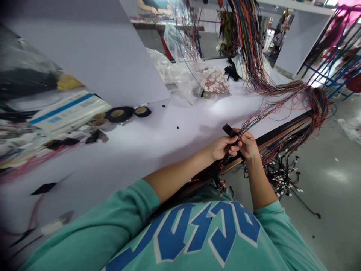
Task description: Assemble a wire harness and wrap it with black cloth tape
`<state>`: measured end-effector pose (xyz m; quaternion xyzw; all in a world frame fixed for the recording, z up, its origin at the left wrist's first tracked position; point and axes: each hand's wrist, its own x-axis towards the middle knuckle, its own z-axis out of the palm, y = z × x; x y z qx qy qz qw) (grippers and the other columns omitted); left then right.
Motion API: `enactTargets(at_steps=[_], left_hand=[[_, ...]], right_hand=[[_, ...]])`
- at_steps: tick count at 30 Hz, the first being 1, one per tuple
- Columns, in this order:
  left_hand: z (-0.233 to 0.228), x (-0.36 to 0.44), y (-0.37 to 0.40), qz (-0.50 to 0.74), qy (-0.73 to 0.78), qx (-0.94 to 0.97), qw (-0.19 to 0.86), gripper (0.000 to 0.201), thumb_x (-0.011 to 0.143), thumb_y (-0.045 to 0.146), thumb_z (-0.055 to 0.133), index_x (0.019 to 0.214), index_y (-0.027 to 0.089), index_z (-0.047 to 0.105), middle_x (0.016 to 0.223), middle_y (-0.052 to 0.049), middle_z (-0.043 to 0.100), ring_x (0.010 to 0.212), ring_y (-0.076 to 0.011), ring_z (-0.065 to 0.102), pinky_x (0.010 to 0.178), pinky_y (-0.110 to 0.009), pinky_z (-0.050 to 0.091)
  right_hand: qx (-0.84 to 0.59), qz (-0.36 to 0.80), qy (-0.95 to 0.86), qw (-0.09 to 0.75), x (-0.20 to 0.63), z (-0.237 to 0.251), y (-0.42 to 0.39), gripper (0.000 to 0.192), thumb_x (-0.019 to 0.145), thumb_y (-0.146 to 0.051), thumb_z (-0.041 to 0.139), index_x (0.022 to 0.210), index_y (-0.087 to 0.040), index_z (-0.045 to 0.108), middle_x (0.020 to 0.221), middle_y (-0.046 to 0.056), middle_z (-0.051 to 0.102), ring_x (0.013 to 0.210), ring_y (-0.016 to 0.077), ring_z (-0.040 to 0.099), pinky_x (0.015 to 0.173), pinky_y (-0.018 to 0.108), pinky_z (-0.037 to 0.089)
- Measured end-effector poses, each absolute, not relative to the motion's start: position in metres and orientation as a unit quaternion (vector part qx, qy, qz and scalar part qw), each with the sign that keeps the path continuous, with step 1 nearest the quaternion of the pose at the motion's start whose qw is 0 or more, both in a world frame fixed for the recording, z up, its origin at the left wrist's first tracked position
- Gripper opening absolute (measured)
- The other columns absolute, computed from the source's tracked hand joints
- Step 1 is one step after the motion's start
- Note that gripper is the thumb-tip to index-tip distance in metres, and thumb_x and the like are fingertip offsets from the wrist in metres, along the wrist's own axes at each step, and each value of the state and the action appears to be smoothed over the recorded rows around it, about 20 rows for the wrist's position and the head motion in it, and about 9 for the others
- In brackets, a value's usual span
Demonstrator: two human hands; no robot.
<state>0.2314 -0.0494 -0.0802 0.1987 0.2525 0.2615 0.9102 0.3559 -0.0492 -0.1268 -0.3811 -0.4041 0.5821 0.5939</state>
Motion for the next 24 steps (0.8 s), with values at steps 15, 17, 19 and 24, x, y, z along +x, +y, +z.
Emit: enactTargets(at_steps=[15, 17, 19, 24], left_hand=[[-0.075, 0.234, -0.05, 0.26, 0.339, 0.268, 0.864, 0.026, 0.085, 0.008, 0.034, 0.063, 0.011, 0.048, 0.047, 0.003, 0.041, 0.032, -0.0012, 0.028, 0.033, -0.013, 0.018], [-0.078, 0.236, -0.053, 0.285, 0.352, 0.303, 0.839, 0.025, 0.082, 0.005, 0.037, 0.059, 0.014, 0.043, 0.043, 0.004, 0.037, 0.032, -0.0024, 0.028, 0.033, -0.014, 0.017], [-0.081, 0.235, -0.054, 0.31, 0.345, 0.324, 0.824, 0.024, 0.08, 0.003, 0.038, 0.059, 0.015, 0.041, 0.042, 0.005, 0.035, 0.033, -0.0034, 0.03, 0.034, -0.014, 0.018], [-0.085, 0.222, -0.052, 0.306, 0.282, 0.312, 0.854, 0.015, 0.081, 0.003, 0.039, 0.074, 0.011, 0.049, 0.055, 0.002, 0.047, 0.04, -0.0035, 0.04, 0.039, -0.015, 0.028]], right_hand=[[-0.599, 0.038, -0.627, 0.496, 0.37, -0.08, -0.064, 0.032, 0.078, -0.046, 0.048, 0.089, -0.019, 0.062, 0.083, 0.007, 0.065, 0.079, 0.0191, 0.058, 0.078, 0.037, 0.044], [-0.54, 0.068, -0.713, 0.442, 0.355, -0.072, -0.06, 0.036, 0.071, -0.042, 0.058, 0.1, -0.019, 0.059, 0.094, 0.009, 0.064, 0.088, 0.0212, 0.057, 0.083, 0.039, 0.042], [-0.506, 0.154, -0.727, 0.439, 0.343, -0.068, -0.053, 0.038, 0.068, -0.038, 0.061, 0.101, -0.021, 0.058, 0.091, 0.007, 0.063, 0.084, 0.0201, 0.057, 0.079, 0.037, 0.043], [-0.467, 0.36, -0.595, 0.547, 0.367, -0.072, -0.046, 0.027, 0.066, -0.04, 0.057, 0.087, -0.024, 0.053, 0.059, -0.004, 0.048, 0.051, 0.0115, 0.047, 0.052, 0.026, 0.04]])
